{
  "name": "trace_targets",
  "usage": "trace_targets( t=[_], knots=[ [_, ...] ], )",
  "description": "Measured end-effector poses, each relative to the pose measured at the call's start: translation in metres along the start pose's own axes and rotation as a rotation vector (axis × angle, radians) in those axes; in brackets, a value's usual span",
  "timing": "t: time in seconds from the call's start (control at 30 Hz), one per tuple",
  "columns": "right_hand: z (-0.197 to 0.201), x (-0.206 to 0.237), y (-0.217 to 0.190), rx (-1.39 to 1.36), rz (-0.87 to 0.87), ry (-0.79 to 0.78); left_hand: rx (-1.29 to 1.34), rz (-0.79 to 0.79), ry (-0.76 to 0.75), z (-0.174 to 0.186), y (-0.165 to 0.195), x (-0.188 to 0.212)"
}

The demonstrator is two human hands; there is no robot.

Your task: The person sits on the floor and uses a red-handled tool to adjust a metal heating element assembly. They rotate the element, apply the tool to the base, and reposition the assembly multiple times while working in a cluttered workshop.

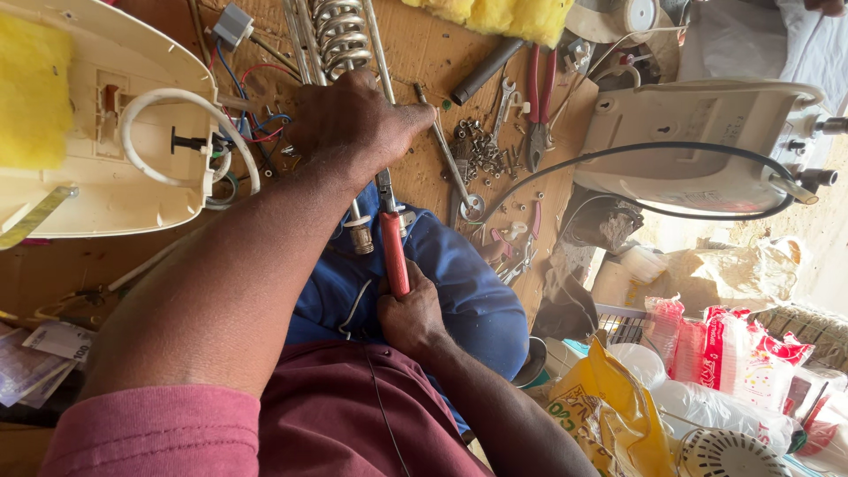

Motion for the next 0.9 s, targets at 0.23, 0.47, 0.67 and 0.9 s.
trace_targets(
  t=[0.23, 0.47, 0.67, 0.9],
  knots=[
    [-0.004, 0.004, -0.005, -0.076, -0.025, -0.097, 0.012, -0.070, 0.037, 0.009, 0.005, 0.005],
    [-0.016, -0.003, 0.009, -0.259, 0.004, -0.225, 0.014, -0.045, 0.073, 0.003, 0.000, -0.002],
    [-0.027, -0.016, -0.003, -0.678, 0.065, -0.355, 0.000, -0.076, -0.070, 0.003, 0.010, -0.003],
    [0.003, -0.035, -0.004, -0.570, 0.072, -0.352, 0.185, 0.011, -0.026, 0.010, -0.005, 0.007]
  ],
)
Point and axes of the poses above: each hand's wrist, its own x-axis away from the middle knuckle, its own z-axis out of the back of the hand, y = z × x, the point moved 9 cm from there along -x, towards the middle knuckle, and after that the axes turned 2 degrees about -z, right-handed, at the moved point
